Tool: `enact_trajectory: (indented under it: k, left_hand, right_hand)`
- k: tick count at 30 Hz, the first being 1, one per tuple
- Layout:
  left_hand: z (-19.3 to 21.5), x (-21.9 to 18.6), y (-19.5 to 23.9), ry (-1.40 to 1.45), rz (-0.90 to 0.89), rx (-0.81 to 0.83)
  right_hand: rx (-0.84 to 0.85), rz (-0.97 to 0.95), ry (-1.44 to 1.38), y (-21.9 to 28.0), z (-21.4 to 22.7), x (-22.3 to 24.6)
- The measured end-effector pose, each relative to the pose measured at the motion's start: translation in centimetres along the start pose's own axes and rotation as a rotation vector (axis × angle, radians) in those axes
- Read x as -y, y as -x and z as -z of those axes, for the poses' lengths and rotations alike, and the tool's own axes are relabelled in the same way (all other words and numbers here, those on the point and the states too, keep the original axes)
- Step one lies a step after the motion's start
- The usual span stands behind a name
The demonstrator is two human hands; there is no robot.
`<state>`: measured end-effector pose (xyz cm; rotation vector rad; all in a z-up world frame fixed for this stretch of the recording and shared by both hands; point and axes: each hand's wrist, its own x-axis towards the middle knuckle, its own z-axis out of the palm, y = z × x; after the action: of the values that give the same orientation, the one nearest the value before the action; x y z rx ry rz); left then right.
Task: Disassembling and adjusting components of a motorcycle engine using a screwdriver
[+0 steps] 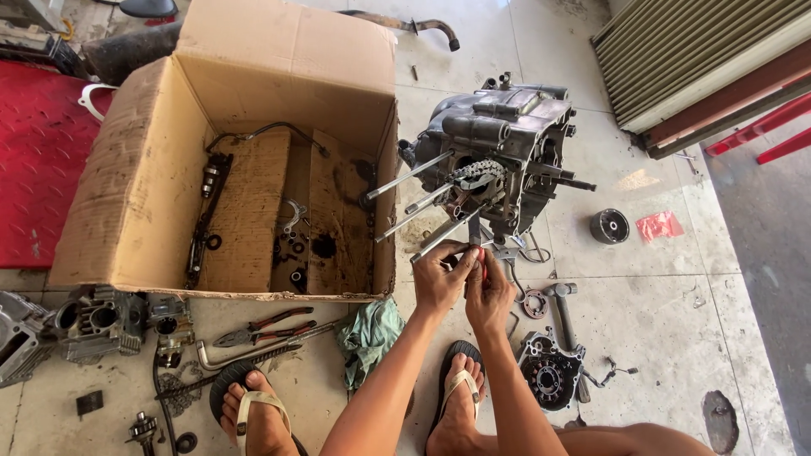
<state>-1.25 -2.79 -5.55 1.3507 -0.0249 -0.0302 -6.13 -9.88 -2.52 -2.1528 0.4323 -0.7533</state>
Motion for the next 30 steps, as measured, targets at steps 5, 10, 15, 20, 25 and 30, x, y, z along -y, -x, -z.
enact_trajectory:
  k: [5,10,15,20,25,30]
  left_hand:
    - [-0.1,-1.2,-0.1,-0.001,-0.024,0.001]
    - [0.2,-1.4,0.0,-0.021,0.004,0.018]
    - [0.2,-2.2,0.1,-0.034,-0.003,0.016]
    - [0.3,-1.9,0.2,-0.049,-0.01,-0.001]
    - [0.6,-0.8,0.3,-0.028,0.055,0.01]
    - [0.8,-1.7,-0.2,-0.054,0.018,0.003]
  right_hand:
    - [-0.009,-0.054,-0.11,0.1,0.1,0.2]
    - [-0.012,-0.098,-0.203,0.4,-0.3,0.6]
    - [-0.006,-0.101,-0.174,0.6,0.0,1.5]
    - [0.026,-0.124,-0.205,0.6,0.0,0.1]
    - [0.085,-0.152,-0.238,0.1,-0.2,-0.3]
    - [0.041,-0.141,-0.177,0.5,-0.5,1.0]
